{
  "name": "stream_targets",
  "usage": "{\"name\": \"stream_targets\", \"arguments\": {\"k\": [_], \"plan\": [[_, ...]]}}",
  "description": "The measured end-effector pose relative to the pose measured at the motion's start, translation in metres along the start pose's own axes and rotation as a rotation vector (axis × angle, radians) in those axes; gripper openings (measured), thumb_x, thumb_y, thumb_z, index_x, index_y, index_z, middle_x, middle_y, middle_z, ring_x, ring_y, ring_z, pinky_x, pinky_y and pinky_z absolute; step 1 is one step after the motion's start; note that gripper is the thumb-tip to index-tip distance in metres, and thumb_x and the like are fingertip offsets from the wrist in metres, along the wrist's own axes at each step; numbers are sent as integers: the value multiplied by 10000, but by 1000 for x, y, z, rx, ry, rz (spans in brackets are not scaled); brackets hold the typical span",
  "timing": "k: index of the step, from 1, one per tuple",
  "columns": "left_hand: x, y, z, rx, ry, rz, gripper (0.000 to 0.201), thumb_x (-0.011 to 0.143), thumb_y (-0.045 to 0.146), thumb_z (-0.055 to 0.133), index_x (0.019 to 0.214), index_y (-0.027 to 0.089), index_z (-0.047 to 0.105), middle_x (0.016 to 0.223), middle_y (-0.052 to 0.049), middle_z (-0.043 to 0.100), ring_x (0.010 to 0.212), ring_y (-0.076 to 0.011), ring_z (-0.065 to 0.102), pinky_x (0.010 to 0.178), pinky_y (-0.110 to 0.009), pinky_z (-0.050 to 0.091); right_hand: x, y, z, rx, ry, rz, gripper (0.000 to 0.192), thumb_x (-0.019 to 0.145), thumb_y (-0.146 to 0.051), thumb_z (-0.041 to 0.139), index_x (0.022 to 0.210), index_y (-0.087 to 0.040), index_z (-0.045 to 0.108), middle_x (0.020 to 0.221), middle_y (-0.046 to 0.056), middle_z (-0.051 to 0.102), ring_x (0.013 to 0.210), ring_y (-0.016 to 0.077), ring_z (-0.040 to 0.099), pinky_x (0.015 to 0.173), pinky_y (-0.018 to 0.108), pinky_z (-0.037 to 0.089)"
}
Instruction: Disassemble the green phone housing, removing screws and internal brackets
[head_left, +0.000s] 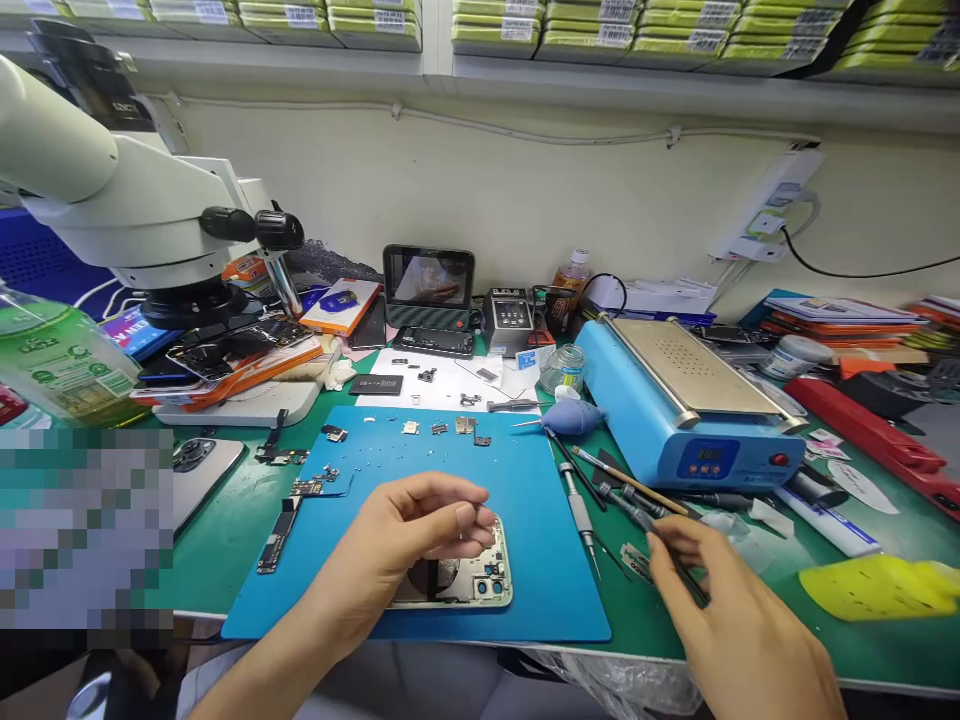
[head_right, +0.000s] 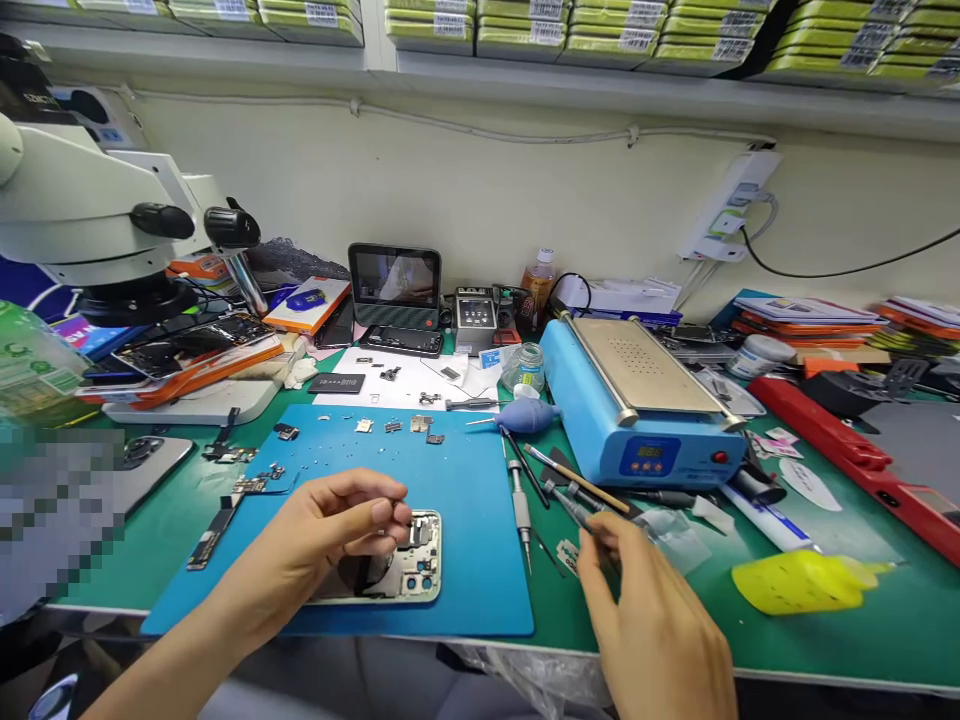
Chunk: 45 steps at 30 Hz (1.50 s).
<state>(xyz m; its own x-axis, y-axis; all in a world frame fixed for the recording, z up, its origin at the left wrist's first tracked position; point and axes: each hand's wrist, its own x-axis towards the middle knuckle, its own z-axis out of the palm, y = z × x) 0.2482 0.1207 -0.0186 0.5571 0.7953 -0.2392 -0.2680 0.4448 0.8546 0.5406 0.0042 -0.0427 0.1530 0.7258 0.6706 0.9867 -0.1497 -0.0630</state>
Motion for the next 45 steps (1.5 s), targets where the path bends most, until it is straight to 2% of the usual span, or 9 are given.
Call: {"name": "stream_targets", "arguments": {"k": [3, 7, 10, 13, 18, 21, 28, 34, 45], "plan": [[-1, 3, -3, -86, 8, -33, 302, 828, 358, 983, 1052, 190, 873, 1025, -83, 856, 930, -169, 820, 839, -209, 645, 1, -14, 0, 248, 75, 266, 405, 1048, -630, 557, 1078, -251, 695, 895, 43, 775, 710, 225, 751, 670, 356, 556], [-2, 2, -4, -108, 17, -22, 269, 817, 351, 993, 990, 180, 879, 939, -73, 857, 865, -159, 822, 788, -190, 648, 6, -39, 3, 865, 70, 575, 269, 975, -489, 738, 1139, -277, 766, 1020, 52, 800, 835, 227, 782, 742, 338, 641], [-2, 0, -2, -95, 9, 5, 264, 836, 367, 977, 984, 170, 882, 929, -87, 859, 865, -175, 825, 777, -207, 656, 16, -54, 6, 1248, 21, 567, 231, 1024, -360, 644, 1170, -313, 817, 1069, 75, 824, 888, 251, 806, 719, 353, 670], [1, -2, 1, -90, -18, 17, 238, 868, 370, 952, 992, 179, 883, 960, -90, 864, 884, -178, 828, 775, -204, 654, 25, -62, 11, 1410, -40, 450, 360, 998, -246, 634, 1279, -398, 800, 1156, 66, 829, 919, 257, 814, 777, 398, 692], [3, -2, 2, -88, -61, 35, 185, 895, 355, 929, 980, 197, 885, 917, -66, 852, 830, -150, 811, 749, -185, 629, 34, -77, 22, 1482, -102, 384, 334, 934, -392, 826, 1261, -448, 799, 997, 37, 795, 798, 203, 762, 647, 300, 640], [2, -3, 1, -73, -61, 35, 198, 915, 369, 909, 1025, 206, 889, 936, -60, 845, 840, -138, 794, 775, -186, 611, 31, -86, 25, 1439, -68, 321, 243, 1005, -515, 718, 1152, -364, 840, 933, 50, 756, 791, 195, 730, 705, 320, 633], [1, -8, -6, 59, -24, 72, 162, 932, 370, 885, 1055, 265, 894, 814, -10, 783, 741, -102, 722, 742, -184, 575, 20, -96, 20, 1490, -46, 371, 325, 1112, -328, 508, 1029, -276, 817, 961, 65, 716, 717, 184, 712, 599, 315, 616], [-1, -8, -2, 164, -45, 175, 159, 951, 394, 850, 1060, 297, 912, 984, -43, 758, 825, -138, 761, 759, -211, 625, 22, -95, 20, 1475, -140, 259, 318, 1119, -314, 493, 1086, -277, 807, 945, 68, 725, 751, 207, 718, 674, 360, 620], [-2, -10, -3, 218, -74, 231, 153, 967, 405, 842, 1087, 334, 905, 908, -25, 730, 751, -107, 725, 721, -199, 600, 14, -94, 23, 1469, -225, 90, 335, 1153, -230, 414, 1221, -303, 734, 1035, 27, 693, 951, 155, 689, 869, 292, 564]]}}
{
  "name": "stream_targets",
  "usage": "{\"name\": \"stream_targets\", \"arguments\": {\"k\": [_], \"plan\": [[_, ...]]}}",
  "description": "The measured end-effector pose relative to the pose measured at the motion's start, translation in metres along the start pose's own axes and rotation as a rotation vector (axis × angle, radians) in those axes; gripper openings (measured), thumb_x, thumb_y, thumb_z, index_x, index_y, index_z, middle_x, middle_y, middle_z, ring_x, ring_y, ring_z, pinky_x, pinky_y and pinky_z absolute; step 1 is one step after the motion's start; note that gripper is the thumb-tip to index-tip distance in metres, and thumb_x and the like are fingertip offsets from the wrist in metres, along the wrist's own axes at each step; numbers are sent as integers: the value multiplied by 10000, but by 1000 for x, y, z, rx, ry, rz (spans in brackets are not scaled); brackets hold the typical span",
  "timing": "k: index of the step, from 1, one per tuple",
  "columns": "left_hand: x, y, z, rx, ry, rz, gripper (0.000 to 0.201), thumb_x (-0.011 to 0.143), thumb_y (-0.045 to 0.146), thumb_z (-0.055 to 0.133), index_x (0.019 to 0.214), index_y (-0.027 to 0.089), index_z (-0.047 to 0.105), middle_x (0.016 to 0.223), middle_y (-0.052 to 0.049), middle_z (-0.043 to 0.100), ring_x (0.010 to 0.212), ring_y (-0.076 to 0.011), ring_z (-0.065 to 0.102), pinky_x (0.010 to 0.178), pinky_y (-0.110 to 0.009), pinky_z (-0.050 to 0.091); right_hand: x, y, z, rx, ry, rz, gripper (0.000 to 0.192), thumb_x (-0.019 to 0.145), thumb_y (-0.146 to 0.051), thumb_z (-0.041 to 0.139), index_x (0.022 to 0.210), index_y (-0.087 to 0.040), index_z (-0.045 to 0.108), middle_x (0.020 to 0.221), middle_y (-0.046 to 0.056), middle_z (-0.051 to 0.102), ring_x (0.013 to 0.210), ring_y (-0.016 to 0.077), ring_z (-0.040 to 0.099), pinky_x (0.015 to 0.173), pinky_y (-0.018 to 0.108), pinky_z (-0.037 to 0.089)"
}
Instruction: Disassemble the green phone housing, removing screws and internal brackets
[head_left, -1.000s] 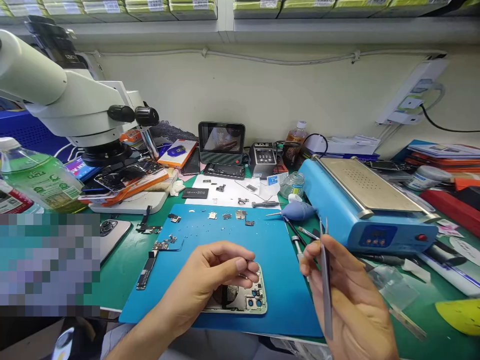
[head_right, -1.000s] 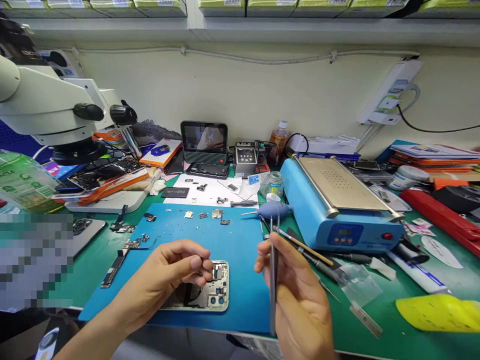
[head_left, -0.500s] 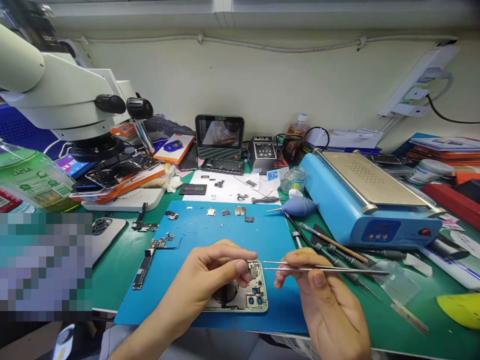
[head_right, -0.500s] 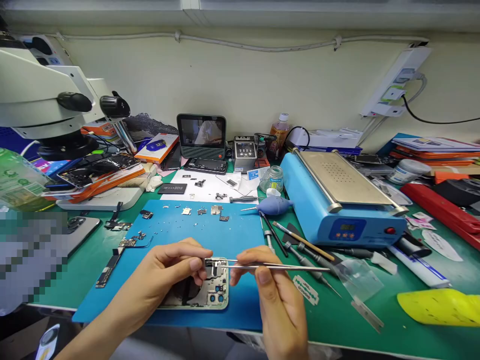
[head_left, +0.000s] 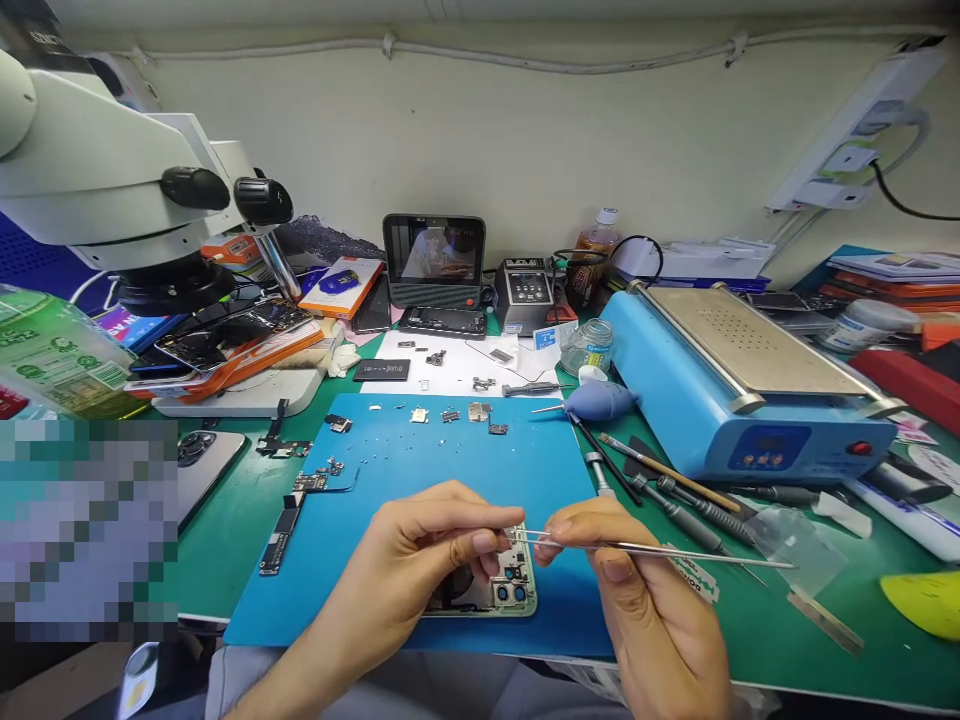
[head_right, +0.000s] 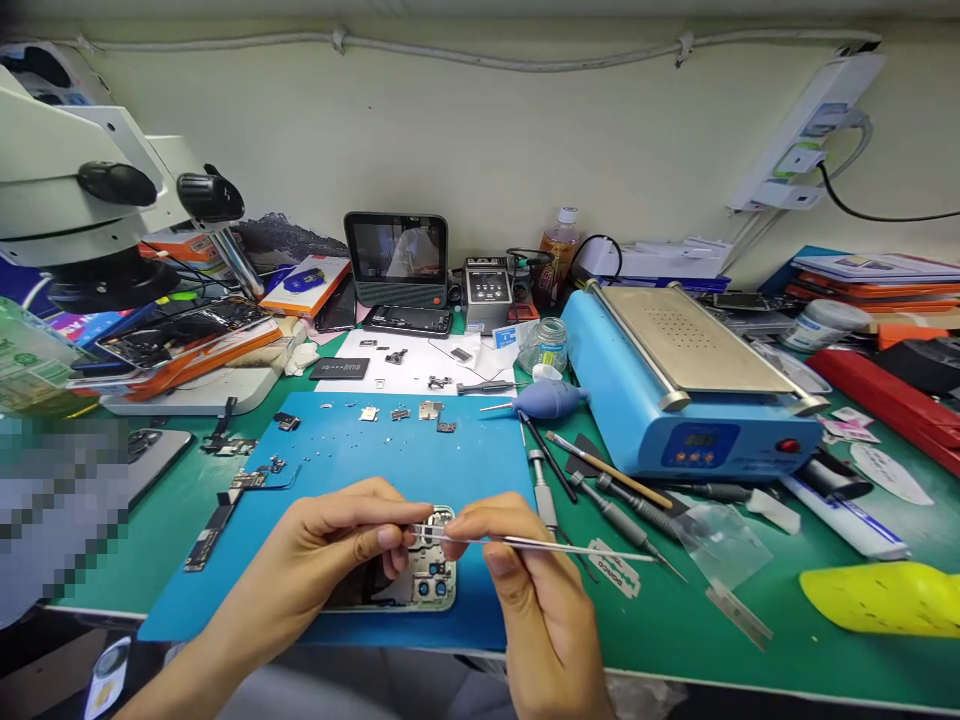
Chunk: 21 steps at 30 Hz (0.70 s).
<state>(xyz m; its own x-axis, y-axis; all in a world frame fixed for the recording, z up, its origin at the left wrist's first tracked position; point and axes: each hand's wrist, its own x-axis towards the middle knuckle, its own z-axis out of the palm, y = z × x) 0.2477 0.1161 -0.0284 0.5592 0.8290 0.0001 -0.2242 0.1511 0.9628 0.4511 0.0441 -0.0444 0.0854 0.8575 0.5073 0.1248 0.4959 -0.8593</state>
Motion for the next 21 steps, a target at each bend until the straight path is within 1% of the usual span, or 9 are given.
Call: {"name": "stream_targets", "arguments": {"k": [6, 11, 17, 21], "plan": [[-2, -1, -1, 47, -27, -4, 164, 1010, 398, 794, 1137, 363, 890, 954, -32, 718, 800, -117, 708, 728, -208, 582, 2, -2, 0, -3, -27, 28, 328, 1156, -251, 415, 1242, -323, 724, 1022, 24, 702, 985, 154, 693, 887, 275, 562], [-3, -3, -3, 108, -36, -8, 198, 1038, 329, 745, 1174, 379, 878, 980, -33, 721, 831, -121, 698, 715, -198, 546, 2, -2, -1, 6, -37, 39, 332, 1155, -243, 412, 1241, -321, 723, 1028, 25, 715, 970, 154, 715, 891, 280, 570], [-3, -4, -3, 132, -32, -23, 232, 1016, 269, 730, 1142, 382, 888, 1015, -44, 740, 842, -128, 678, 707, -206, 517, 1, -1, -1, 11, -26, 48, 329, 1154, -239, 422, 1242, -314, 730, 1044, 28, 729, 961, 154, 725, 881, 276, 582], [-3, -3, -2, 107, -33, -29, 250, 998, 240, 737, 1143, 376, 889, 1013, -43, 746, 839, -130, 684, 714, -207, 535, 0, 1, -1, -24, -9, 48, 311, 1152, -251, 443, 1220, -309, 741, 1056, 35, 735, 1012, 167, 719, 866, 270, 584]]}}
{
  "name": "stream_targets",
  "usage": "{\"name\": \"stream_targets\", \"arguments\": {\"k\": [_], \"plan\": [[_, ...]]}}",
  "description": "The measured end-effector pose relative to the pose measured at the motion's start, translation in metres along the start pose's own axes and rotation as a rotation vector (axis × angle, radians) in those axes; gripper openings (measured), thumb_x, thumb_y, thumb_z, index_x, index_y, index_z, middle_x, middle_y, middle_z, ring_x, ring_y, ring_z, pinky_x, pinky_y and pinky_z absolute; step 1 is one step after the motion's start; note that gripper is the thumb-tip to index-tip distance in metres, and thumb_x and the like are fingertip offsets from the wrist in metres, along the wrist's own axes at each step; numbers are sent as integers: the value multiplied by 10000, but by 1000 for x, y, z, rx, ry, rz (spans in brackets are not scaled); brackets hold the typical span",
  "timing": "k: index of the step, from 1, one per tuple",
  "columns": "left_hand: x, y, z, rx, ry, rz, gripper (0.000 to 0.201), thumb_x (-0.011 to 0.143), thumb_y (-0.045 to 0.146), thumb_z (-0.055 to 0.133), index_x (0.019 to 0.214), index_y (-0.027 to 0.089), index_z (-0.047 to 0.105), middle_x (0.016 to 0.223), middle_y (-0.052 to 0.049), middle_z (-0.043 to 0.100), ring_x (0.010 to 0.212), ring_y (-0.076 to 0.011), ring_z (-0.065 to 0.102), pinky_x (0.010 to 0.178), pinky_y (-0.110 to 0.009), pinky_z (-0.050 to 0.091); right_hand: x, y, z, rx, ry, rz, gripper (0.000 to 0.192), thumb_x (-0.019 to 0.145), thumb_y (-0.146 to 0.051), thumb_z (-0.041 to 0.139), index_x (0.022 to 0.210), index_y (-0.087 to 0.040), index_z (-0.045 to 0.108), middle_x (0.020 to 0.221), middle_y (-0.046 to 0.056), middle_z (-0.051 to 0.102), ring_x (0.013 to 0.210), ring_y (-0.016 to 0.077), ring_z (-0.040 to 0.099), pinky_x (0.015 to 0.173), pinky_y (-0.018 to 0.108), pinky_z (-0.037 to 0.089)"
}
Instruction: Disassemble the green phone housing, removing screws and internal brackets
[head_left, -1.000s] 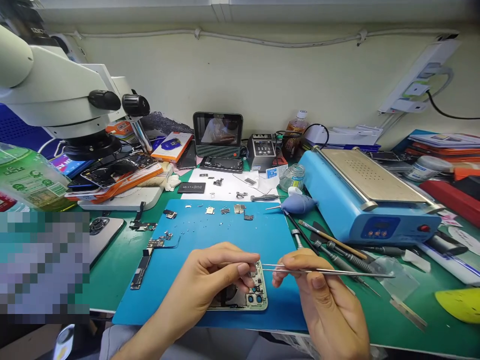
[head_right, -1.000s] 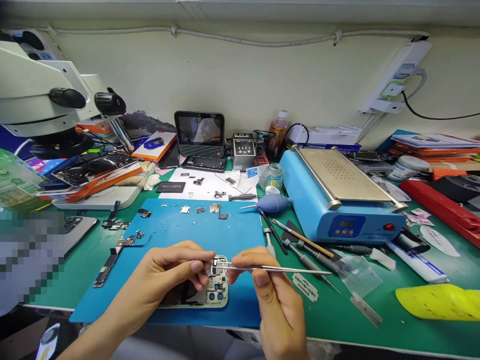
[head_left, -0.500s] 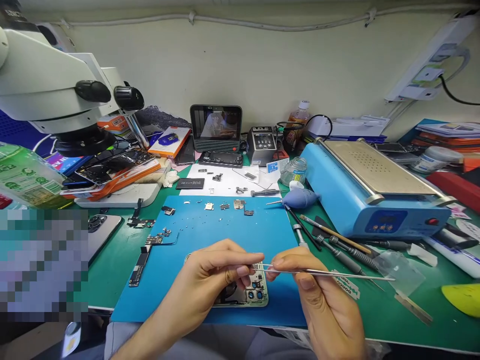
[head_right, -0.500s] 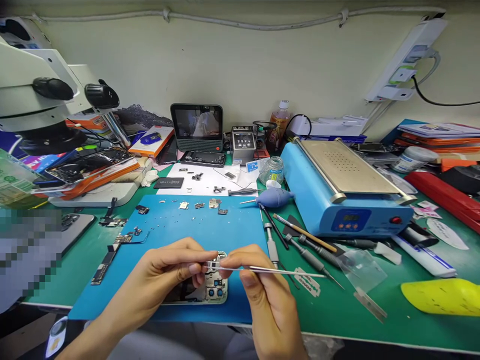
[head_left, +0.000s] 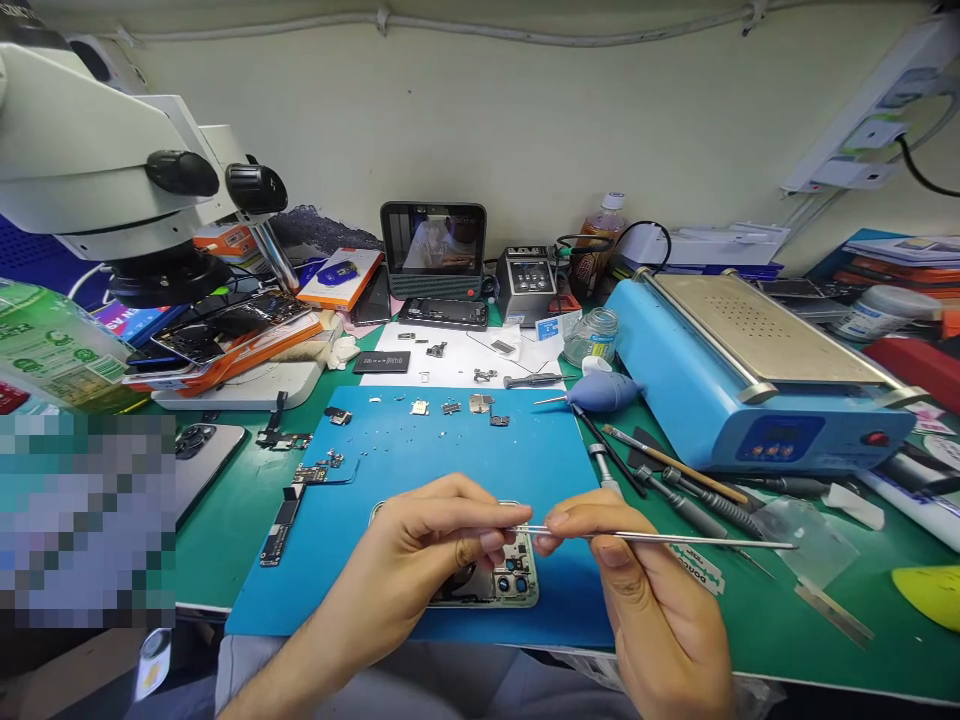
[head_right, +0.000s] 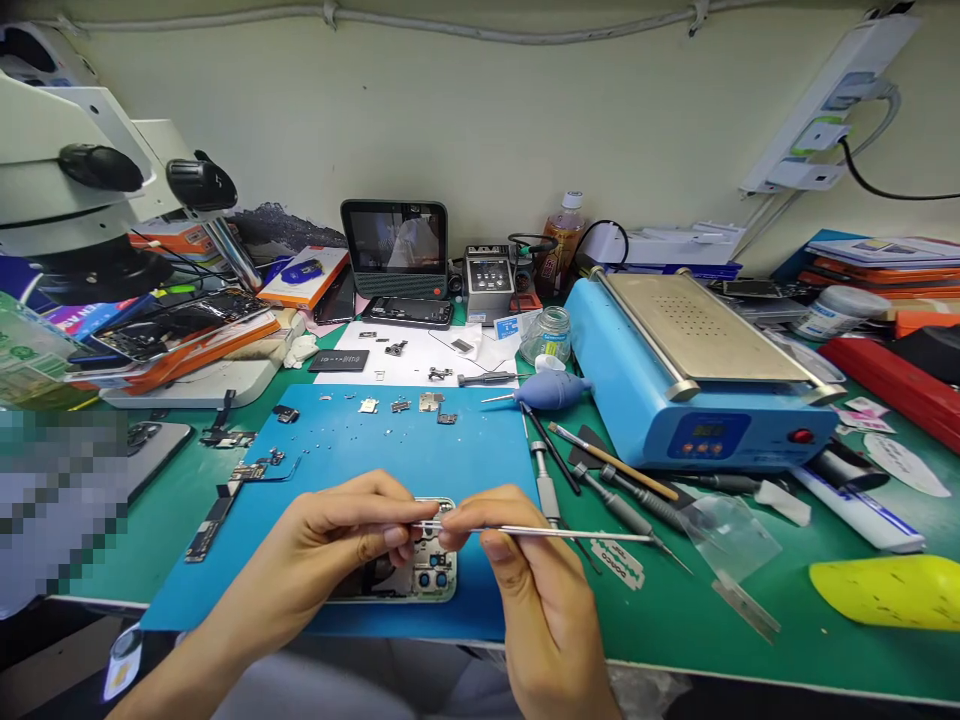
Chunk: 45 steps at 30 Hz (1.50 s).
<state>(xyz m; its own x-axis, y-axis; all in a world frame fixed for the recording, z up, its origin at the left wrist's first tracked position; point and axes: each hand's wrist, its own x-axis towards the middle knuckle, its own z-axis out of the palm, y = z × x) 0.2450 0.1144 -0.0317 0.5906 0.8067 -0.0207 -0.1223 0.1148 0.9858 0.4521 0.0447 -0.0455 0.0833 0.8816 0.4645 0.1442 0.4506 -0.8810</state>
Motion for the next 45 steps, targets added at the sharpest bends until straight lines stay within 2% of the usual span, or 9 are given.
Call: {"name": "stream_targets", "arguments": {"k": [6, 10, 14, 18, 26, 35, 45], "plan": [[1, 2, 2, 23, 18, -7, 232, 979, 247, 774, 1144, 363, 890, 995, -26, 768, 835, -111, 692, 716, -170, 535, 0, 3, 1, -9, 21, -10, 307, 1151, -242, 442, 1154, -300, 744, 1007, 27, 706, 1002, 167, 689, 892, 279, 587], [0, 1, 6, -97, 48, -101, 296, 942, 261, 826, 1211, 377, 865, 1027, -9, 825, 876, -124, 739, 764, -175, 576, 0, 1, 1, -12, 34, 0, 321, 1155, -237, 430, 1134, -303, 744, 998, 18, 707, 981, 152, 691, 903, 265, 577], [-1, 2, 5, -175, 76, -172, 254, 929, 302, 848, 1179, 332, 878, 1040, -24, 859, 903, -153, 777, 812, -215, 613, 3, 0, 0, -19, 61, 32, 314, 1153, -261, 442, 1099, -296, 749, 987, 18, 702, 936, 155, 693, 867, 277, 587], [1, 4, 3, -184, 53, -208, 236, 898, 299, 866, 1131, 274, 892, 1013, -42, 868, 842, -151, 768, 776, -218, 610, 4, 0, 0, -14, 53, 47, 306, 1147, -272, 453, 1077, -275, 752, 961, 33, 705, 922, 177, 703, 848, 304, 590], [2, 3, 7, -218, 29, -161, 73, 900, 280, 864, 937, 227, 897, 938, -42, 866, 793, -148, 760, 736, -218, 609, 1, 1, -2, 39, 7, 55, 307, 1141, -268, 450, 1102, -261, 755, 962, 64, 700, 925, 206, 692, 826, 338, 601], [0, 3, 5, -222, 85, -171, 68, 845, 212, 886, 910, 229, 901, 876, -25, 861, 788, -138, 770, 731, -192, 594, -1, -1, -1, -15, 8, 1, 311, 1135, -245, 450, 1133, -276, 760, 976, 61, 723, 942, 213, 713, 855, 346, 595], [0, 2, 5, -207, 109, -194, 93, 832, 249, 900, 917, 212, 900, 847, -42, 854, 779, -176, 786, 723, -238, 619, 0, -2, -1, -61, 13, -16, 302, 1130, -241, 470, 1129, -285, 768, 964, 60, 733, 956, 214, 714, 851, 332, 593]]}}
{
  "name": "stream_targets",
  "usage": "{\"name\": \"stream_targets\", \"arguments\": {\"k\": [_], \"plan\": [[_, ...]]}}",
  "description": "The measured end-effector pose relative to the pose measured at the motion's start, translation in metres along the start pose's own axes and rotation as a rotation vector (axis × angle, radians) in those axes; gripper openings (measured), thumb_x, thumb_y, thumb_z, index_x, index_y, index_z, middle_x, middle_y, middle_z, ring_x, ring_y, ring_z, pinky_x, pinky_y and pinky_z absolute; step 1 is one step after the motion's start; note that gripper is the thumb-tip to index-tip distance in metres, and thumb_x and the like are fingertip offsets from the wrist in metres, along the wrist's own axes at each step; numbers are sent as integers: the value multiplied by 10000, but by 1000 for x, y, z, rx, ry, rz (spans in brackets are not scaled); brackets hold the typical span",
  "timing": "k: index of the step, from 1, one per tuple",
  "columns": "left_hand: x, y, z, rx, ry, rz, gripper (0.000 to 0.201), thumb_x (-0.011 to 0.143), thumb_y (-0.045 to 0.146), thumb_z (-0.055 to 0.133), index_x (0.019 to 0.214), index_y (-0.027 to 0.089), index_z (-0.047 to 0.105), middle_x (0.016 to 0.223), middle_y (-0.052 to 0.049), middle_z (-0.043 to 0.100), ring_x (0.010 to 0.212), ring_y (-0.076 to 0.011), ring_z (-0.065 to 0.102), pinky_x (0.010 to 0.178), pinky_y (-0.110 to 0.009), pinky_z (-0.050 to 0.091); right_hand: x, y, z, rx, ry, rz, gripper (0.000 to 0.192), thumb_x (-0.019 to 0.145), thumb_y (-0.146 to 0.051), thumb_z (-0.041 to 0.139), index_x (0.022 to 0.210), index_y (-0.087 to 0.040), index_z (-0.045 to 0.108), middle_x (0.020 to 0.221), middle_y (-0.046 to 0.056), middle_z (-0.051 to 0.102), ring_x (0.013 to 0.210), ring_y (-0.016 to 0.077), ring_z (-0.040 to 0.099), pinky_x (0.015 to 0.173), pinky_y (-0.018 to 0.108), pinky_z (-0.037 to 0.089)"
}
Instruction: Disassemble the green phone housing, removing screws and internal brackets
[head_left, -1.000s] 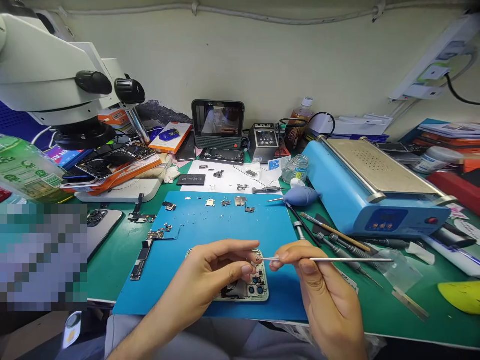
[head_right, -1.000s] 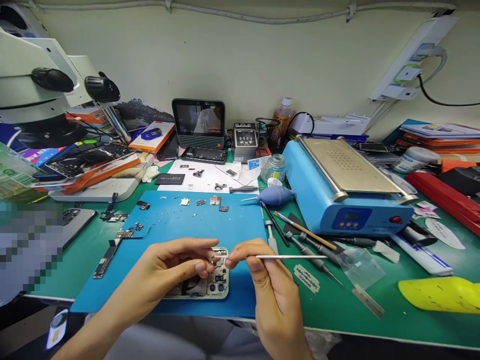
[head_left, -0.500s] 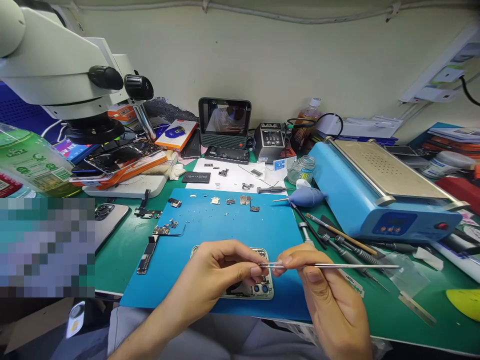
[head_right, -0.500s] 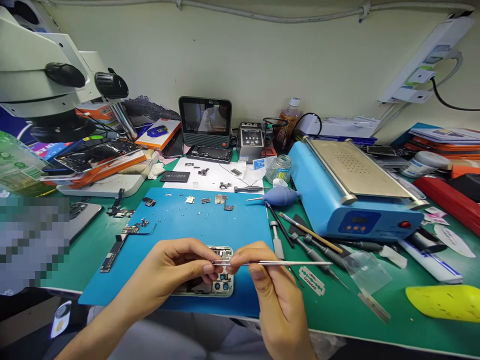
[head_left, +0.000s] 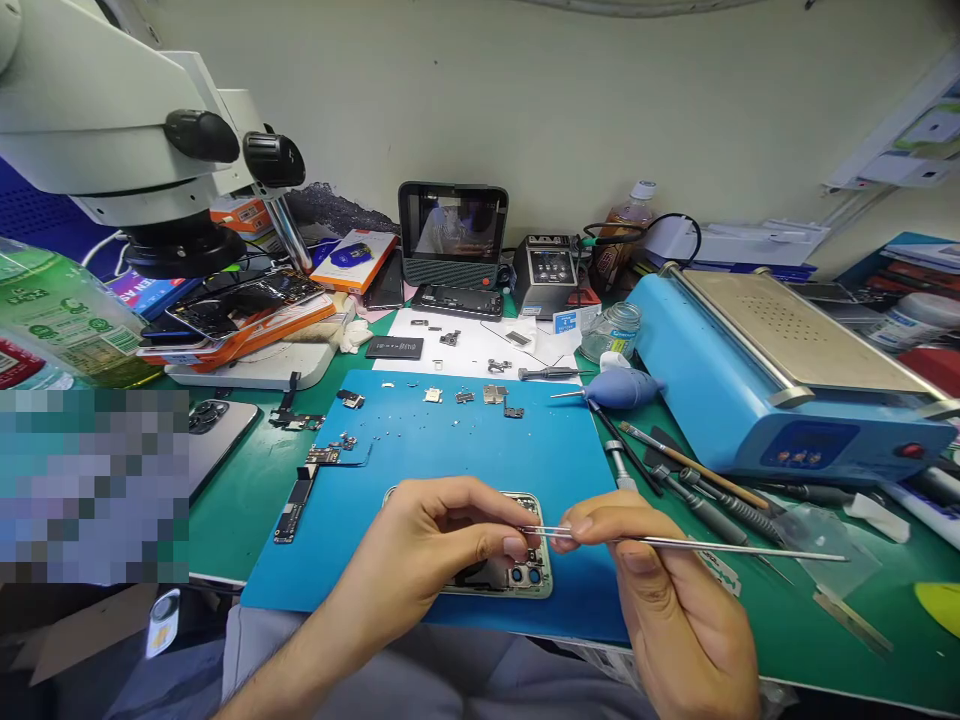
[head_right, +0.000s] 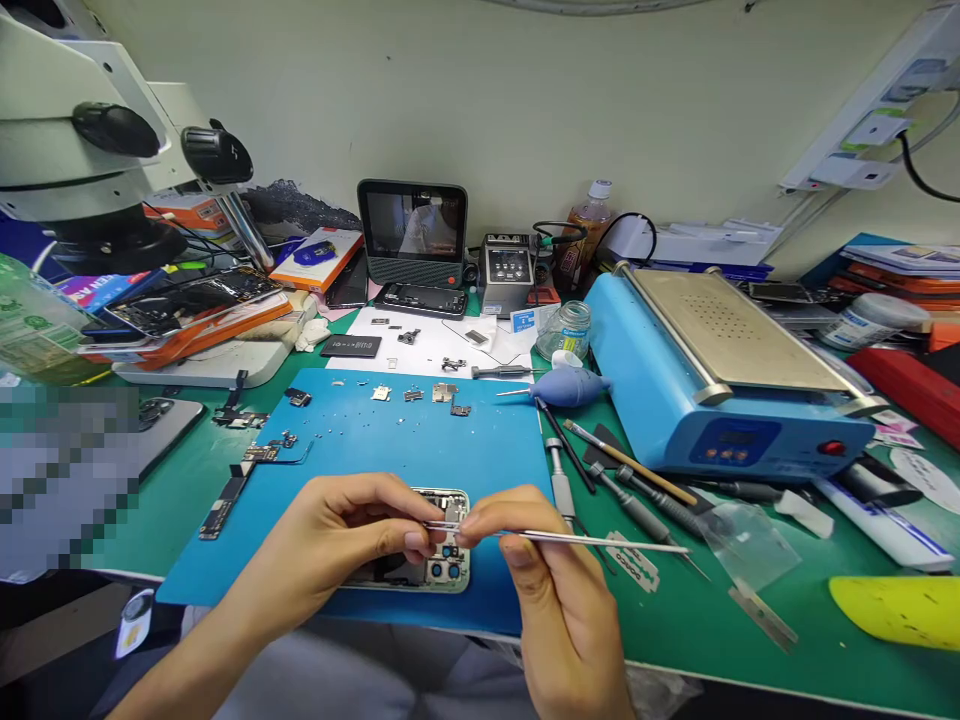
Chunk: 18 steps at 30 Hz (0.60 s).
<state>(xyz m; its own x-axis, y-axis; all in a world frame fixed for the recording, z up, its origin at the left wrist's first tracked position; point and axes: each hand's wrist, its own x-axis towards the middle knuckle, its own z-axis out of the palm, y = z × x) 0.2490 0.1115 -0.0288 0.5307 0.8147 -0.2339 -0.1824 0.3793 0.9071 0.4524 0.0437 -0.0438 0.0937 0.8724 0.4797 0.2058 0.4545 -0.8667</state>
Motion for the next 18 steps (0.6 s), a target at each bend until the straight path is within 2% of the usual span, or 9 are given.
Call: {"name": "stream_targets", "arguments": {"k": [4, 8, 12, 13, 15, 17, 18], "plan": [[-1, 0, 0, 30, 15, 14, 93, 836, 254, 907, 920, 217, 897, 872, -41, 859, 800, -173, 790, 724, -228, 609, -2, 1, -1, -6, 2, 20, 312, 1134, -232, 459, 1129, -292, 766, 987, 49, 731, 978, 200, 712, 891, 319, 587], [0, -1, -1, 39, -14, 12, 121, 828, 259, 920, 935, 210, 893, 940, -53, 868, 880, -210, 809, 789, -268, 641, -1, 2, 1, 3, -2, 26, 315, 1139, -234, 450, 1131, -295, 759, 991, 39, 728, 982, 189, 708, 889, 305, 586], [-6, -1, 0, 129, -29, 50, 292, 893, 311, 878, 1177, 247, 855, 1077, -55, 860, 983, -233, 812, 842, -301, 658, 1, -1, 2, 12, 29, 23, 312, 1146, -239, 442, 1120, -294, 748, 991, 32, 712, 973, 177, 703, 890, 296, 591], [-9, 0, 0, 228, 3, 116, 325, 938, 325, 839, 1258, 272, 821, 1136, -49, 848, 1013, -229, 804, 852, -304, 656, 1, -2, 0, 0, 50, 28, 312, 1148, -247, 441, 1111, -295, 747, 989, 27, 707, 964, 171, 709, 888, 290, 593], [-18, 2, 0, 538, 129, 339, 323, 1025, 325, 744, 1348, 301, 750, 1255, -44, 807, 1107, -230, 769, 905, -327, 639, 2, -4, -4, -50, 63, 71, 307, 1152, -274, 443, 1092, -294, 744, 1008, 18, 706, 929, 158, 732, 875, 280, 604], [-24, 4, -3, 905, 252, 592, 244, 1090, 270, 646, 1324, 279, 714, 1286, -53, 780, 1170, -239, 720, 971, -362, 601, 5, -4, -10, -129, 16, 130, 287, 1150, -309, 462, 1085, -291, 740, 1029, 11, 719, 873, 150, 758, 829, 267, 620], [-25, 5, -5, 1059, 257, 680, 208, 1111, 235, 602, 1290, 261, 704, 1269, -57, 776, 1167, -241, 707, 982, -375, 584, 7, -4, -13, -179, -16, 152, 271, 1145, -321, 479, 1080, -291, 740, 1030, 7, 729, 845, 147, 765, 802, 258, 624]]}}
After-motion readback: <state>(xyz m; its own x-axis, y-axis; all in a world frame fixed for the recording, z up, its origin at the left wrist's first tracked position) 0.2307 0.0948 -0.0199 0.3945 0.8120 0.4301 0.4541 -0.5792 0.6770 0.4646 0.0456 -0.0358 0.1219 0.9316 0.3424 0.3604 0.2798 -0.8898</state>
